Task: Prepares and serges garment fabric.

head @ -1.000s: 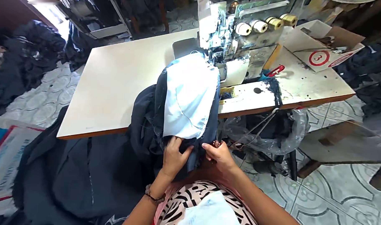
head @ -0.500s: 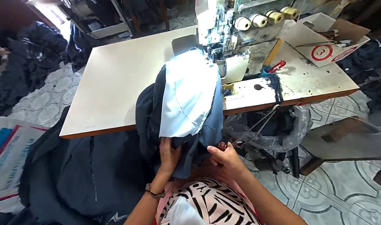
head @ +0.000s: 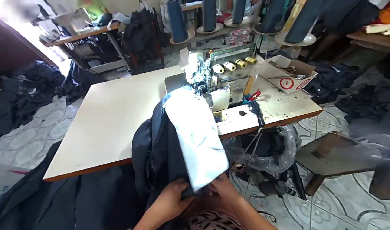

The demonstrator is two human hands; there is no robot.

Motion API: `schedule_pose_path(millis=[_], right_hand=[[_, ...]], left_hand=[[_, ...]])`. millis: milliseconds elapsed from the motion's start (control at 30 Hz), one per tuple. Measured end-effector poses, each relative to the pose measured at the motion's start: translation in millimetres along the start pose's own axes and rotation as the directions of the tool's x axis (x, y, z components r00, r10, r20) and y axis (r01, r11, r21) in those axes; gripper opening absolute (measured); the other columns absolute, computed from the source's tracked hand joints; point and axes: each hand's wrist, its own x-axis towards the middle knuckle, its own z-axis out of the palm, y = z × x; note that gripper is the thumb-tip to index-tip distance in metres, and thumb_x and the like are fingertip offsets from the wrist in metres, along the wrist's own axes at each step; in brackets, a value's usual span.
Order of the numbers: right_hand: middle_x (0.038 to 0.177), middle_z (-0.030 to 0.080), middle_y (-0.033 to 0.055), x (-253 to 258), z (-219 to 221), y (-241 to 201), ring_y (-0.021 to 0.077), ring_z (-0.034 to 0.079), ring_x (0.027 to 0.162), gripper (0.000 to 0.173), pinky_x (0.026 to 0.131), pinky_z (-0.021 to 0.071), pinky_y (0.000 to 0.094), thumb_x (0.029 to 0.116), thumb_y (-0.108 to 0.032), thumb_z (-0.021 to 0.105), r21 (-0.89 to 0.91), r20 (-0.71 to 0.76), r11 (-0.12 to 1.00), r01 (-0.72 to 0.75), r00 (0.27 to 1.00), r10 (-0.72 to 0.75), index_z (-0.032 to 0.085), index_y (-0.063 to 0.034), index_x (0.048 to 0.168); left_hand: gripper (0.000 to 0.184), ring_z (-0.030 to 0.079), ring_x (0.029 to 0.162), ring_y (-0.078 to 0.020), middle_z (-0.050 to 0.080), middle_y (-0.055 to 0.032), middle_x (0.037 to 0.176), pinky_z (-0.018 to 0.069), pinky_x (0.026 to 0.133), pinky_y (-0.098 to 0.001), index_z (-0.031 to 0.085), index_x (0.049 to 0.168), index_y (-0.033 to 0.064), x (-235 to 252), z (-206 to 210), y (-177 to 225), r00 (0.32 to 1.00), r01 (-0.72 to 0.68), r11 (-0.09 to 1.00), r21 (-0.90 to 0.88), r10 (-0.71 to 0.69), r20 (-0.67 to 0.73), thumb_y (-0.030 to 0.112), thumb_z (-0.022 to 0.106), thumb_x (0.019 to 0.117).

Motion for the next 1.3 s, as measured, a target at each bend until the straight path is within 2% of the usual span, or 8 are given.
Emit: schedule_pose_path(millis=[267,433,600,700,833,1067,1167,1300], right_hand=[[0.056,0.054,-0.0103,-5,44,-46,0.0005,0.05,0.047,0.008,0.049,0.0468,0.0198,0.0999,-0.01,0.057,0.072,0.115,0.995,-0.074,0.991,0.065,0.059,-0.0124,0.093],[0.094,0.068,-0.0006,-17,64,-23,0.0022,0.063,0.083,0.019,0.08,0.0526,0.022,0.1,0.0,0.052,0.02,0.309,0.983,-0.182,0.936,0.166,0.062,0.002,0.116],[0.053,0.049,-0.0051,6,8,15,0.0058,0.049,0.043,0.008,0.048,0.0491,0.0228,0.1073,-0.011,0.048,0.235,-0.033,0.95,-0.208,0.975,0.222,0.051,-0.0088,0.1],[0.049,0.05,-0.0083,-10,9,-12,0.0037,0.05,0.04,0.018,0.046,0.0494,0.0213,0.102,-0.007,0.05,0.18,0.041,0.977,-0.113,0.993,0.107,0.054,-0.014,0.085],[0.085,0.069,-0.0129,-42,25,-24,-0.0052,0.065,0.079,0.017,0.076,0.0559,0.0182,0.0948,-0.002,0.057,0.024,0.115,0.997,0.069,0.991,-0.071,0.06,-0.0129,0.107],[0.052,0.049,-0.0094,-18,-13,-2,0.0038,0.051,0.043,0.006,0.048,0.0497,0.0212,0.1031,-0.011,0.05,0.051,-0.015,0.996,-0.067,0.998,0.067,0.049,-0.0121,0.097],[0.049,0.049,-0.0091,-16,-7,-8,0.0036,0.05,0.041,0.022,0.044,0.0465,0.0208,0.0967,-0.01,0.056,0.046,0.01,0.999,-0.03,0.999,0.03,0.052,-0.0173,0.077],[0.07,0.062,-0.015,-43,8,-22,-0.0053,0.059,0.062,0.014,0.061,0.053,0.0166,0.0929,0.0,0.056,-0.098,0.003,0.99,0.1,0.995,-0.1,0.058,-0.0138,0.094]], left_hand=[[0.027,0.058,0.11,0.0139,0.067,0.0182,0.116,0.0493,0.097,-0.0121,0.063,0.125,0.0211,-31,-102,56,0.854,-0.517,0.817,-0.254,0.475,-0.211,0.037,0.049,0.1081],[0.016,0.067,0.076,-0.0063,0.07,-0.0069,0.081,0.0562,0.069,-0.0246,0.069,0.094,0.0003,-12,-70,56,0.865,-0.468,0.851,-0.238,0.497,0.075,0.016,0.071,0.0936],[0.024,0.07,0.079,-0.0265,0.069,-0.0172,0.089,0.0582,0.07,-0.0507,0.065,0.11,-0.004,-44,-119,8,0.878,0.044,0.967,0.251,0.082,-0.472,0.01,0.064,0.0905],[0.024,0.065,0.085,0.0033,0.07,-0.0005,0.093,0.0548,0.077,-0.0182,0.062,0.116,0.0035,-75,-138,88,0.868,-0.163,0.972,0.169,0.223,-0.444,0.021,0.06,0.0993],[0.01,0.07,0.066,-0.0276,0.069,-0.0131,0.088,0.0562,0.051,-0.046,0.072,0.096,0.005,-25,-44,105,0.903,-0.427,0.883,0.197,0.425,0.052,0.014,0.071,0.0919],[0.032,0.062,0.105,0.0025,0.067,0.0022,0.113,0.0536,0.094,-0.0229,0.057,0.126,-0.0014,-18,-53,55,0.817,-0.257,0.942,-0.215,0.094,-0.568,0.015,0.045,0.1022],[0.024,0.059,0.103,0.0141,0.066,0.0255,0.113,0.0511,0.089,-0.0102,0.06,0.125,0.0276,-42,-92,93,0.673,-0.428,0.895,-0.122,0.225,-0.704,0.027,0.047,0.1049],[0.034,0.07,0.09,-0.008,0.074,-0.0057,0.101,0.0577,0.081,-0.0223,0.07,0.125,0.006,-18,-30,96,0.824,-0.511,0.86,-0.011,0.485,-0.294,0.021,0.071,0.0939]])
